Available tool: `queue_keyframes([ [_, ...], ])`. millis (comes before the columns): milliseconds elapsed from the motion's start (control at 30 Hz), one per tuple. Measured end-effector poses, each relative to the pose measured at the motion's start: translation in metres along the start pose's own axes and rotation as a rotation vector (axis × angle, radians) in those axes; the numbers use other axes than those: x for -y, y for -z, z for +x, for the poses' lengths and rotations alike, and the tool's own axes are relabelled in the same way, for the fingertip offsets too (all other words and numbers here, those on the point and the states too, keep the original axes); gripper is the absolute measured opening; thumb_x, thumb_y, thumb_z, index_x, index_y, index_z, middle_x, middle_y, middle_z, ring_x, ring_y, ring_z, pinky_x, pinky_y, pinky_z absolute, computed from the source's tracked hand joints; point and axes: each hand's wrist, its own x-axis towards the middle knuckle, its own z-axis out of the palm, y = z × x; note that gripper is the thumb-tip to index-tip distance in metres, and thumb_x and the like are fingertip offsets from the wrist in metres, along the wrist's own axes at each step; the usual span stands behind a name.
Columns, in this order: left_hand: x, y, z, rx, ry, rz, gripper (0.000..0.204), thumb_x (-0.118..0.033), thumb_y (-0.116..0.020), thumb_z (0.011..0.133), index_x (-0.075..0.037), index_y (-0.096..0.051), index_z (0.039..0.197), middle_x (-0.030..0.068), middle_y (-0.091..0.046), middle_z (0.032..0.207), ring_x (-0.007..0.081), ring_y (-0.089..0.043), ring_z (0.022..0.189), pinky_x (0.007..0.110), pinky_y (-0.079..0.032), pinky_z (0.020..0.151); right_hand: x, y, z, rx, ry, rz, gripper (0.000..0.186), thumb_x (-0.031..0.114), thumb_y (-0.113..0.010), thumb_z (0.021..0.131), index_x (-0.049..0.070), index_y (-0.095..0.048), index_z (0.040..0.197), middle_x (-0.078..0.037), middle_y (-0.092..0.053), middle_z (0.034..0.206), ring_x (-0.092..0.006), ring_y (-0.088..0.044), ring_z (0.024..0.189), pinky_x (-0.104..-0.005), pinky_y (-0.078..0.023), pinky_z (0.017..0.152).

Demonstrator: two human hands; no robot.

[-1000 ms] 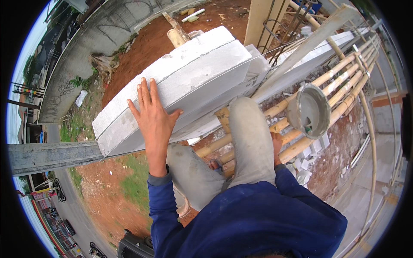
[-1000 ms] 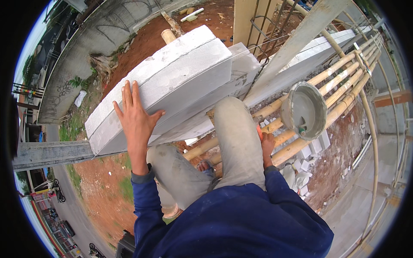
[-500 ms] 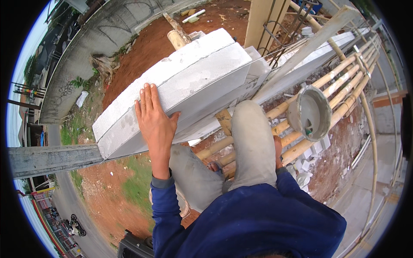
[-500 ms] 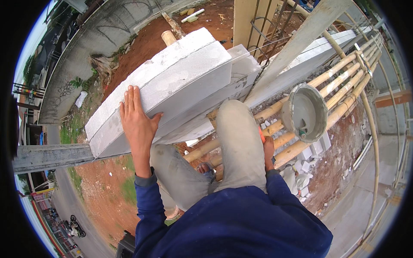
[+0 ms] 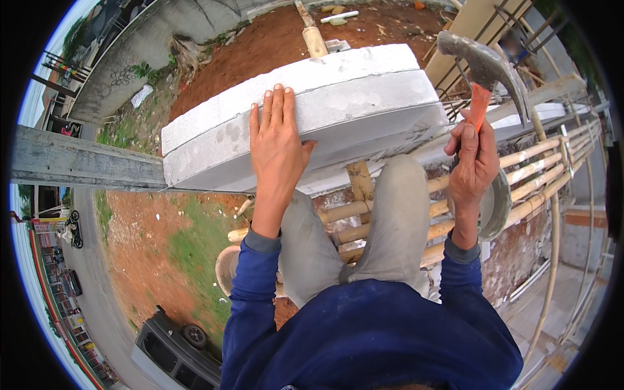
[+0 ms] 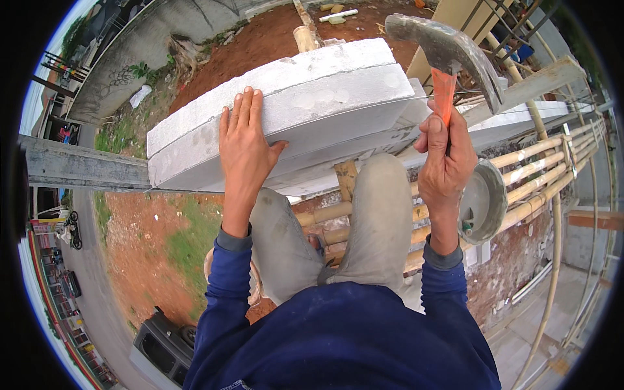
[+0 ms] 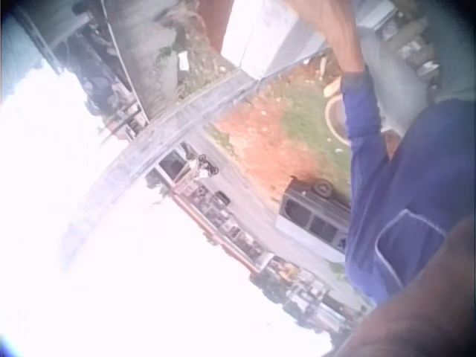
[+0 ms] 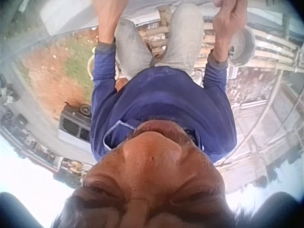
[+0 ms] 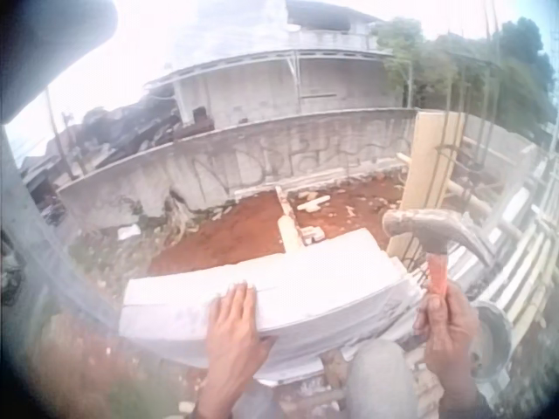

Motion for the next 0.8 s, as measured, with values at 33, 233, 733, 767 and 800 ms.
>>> queue_keyframes([
  [33,0.000,0.000,0.000,-0.001,0.003,-0.003,0.116,-0.026,-0.104,0.062,-0.004,-0.049,0.162,0.0169,-0.051,0.169,0.0327,-0.046,0.159,0.051,-0.033,0.133,0.018,-0.019,0.020,0.085,0.034,-0.055,0.029,0.022,-0.061,0.117,-0.001,-0.069,0.131,-0.003,-0.064,0.083,-0.0099,-0.055,0.066,-0.0273,-0.044,0.060],
  [233,0.000,0.002,0.001,-0.014,-0.001,-0.026,0.113,-0.024,-0.103,0.064,-0.002,-0.050,0.161,0.0188,-0.051,0.168,0.0340,-0.046,0.158,0.051,-0.033,0.132,0.062,-0.081,0.069,0.648,0.188,-0.618,0.024,0.027,-0.061,0.114,0.003,-0.067,0.114,-0.024,-0.070,0.081,-0.0452,-0.067,0.071,-0.0511,-0.053,0.064],
  [733,0.001,-0.001,-0.001,-0.027,-0.005,-0.041,0.112,-0.022,-0.104,0.063,0.001,-0.051,0.160,0.0207,-0.052,0.167,0.0351,-0.047,0.157,0.051,-0.033,0.132,0.060,-0.094,0.059,0.702,0.063,-0.598,0.031,0.031,-0.061,0.113,0.002,-0.072,0.116,-0.024,-0.065,0.074,-0.0448,-0.065,0.071,-0.0532,-0.048,0.068],
  [767,0.001,-0.002,0.000,-0.028,-0.006,-0.044,0.113,-0.022,-0.104,0.063,0.001,-0.051,0.160,0.0207,-0.052,0.167,0.0351,-0.047,0.157,0.050,-0.033,0.132,0.061,-0.093,0.059,0.734,0.067,-0.611,0.031,0.031,-0.061,0.113,0.002,-0.071,0.116,-0.024,-0.065,0.074,-0.0452,-0.065,0.071,-0.0534,-0.048,0.067],
  [800,0.001,-0.002,-0.001,-0.027,-0.006,-0.046,0.113,-0.022,-0.104,0.063,0.001,-0.051,0.160,0.0207,-0.052,0.167,0.0350,-0.047,0.157,0.050,-0.033,0.132,0.061,-0.094,0.059,0.719,0.043,-0.679,0.031,0.031,-0.061,0.113,0.002,-0.070,0.116,-0.024,-0.066,0.074,-0.0457,-0.065,0.072,-0.0536,-0.048,0.067],
])
